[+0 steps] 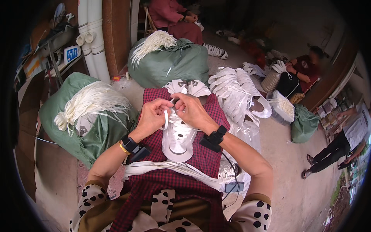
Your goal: Lacing a white sneaker while sitting in a warehouse workspace.
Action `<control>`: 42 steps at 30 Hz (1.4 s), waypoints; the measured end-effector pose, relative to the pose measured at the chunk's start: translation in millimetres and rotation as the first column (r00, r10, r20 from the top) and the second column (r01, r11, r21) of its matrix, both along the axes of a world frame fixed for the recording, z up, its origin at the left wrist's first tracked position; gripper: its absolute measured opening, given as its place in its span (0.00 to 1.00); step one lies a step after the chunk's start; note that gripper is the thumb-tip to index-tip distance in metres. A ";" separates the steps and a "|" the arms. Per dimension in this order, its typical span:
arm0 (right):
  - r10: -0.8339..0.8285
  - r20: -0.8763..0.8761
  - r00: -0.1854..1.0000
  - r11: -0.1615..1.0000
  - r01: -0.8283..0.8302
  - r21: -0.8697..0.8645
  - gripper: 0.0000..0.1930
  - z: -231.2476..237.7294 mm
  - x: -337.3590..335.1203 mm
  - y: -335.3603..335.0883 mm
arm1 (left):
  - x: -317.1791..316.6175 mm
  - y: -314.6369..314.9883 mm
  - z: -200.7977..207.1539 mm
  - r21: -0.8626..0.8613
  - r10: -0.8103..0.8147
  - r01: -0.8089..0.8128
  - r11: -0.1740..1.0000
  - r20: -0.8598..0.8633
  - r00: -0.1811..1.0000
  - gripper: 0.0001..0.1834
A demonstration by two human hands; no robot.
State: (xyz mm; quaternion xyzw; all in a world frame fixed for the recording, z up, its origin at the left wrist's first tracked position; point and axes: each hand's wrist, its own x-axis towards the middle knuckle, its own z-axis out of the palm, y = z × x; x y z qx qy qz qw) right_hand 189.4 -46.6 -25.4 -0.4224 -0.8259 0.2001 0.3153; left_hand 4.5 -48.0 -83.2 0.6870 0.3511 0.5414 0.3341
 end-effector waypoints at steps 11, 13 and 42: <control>0.052 -0.148 0.988 0.999 -0.050 0.016 0.20 -9.3 2.7 2.5 | -9.0 12.6 15.3 -0.410 -0.179 0.200 0.890 0.091 0.980 0.07; 0.058 0.005 0.998 0.996 -0.059 0.061 0.13 -5.8 2.5 5.6 | -10.0 12.6 14.1 -0.373 -0.195 0.212 0.903 0.083 0.977 0.06; 0.503 -0.409 0.762 0.668 -0.042 0.743 0.29 158.4 62.9 -255.5 | -46.9 -203.2 213.2 0.781 -0.433 0.399 0.481 -0.184 0.882 0.23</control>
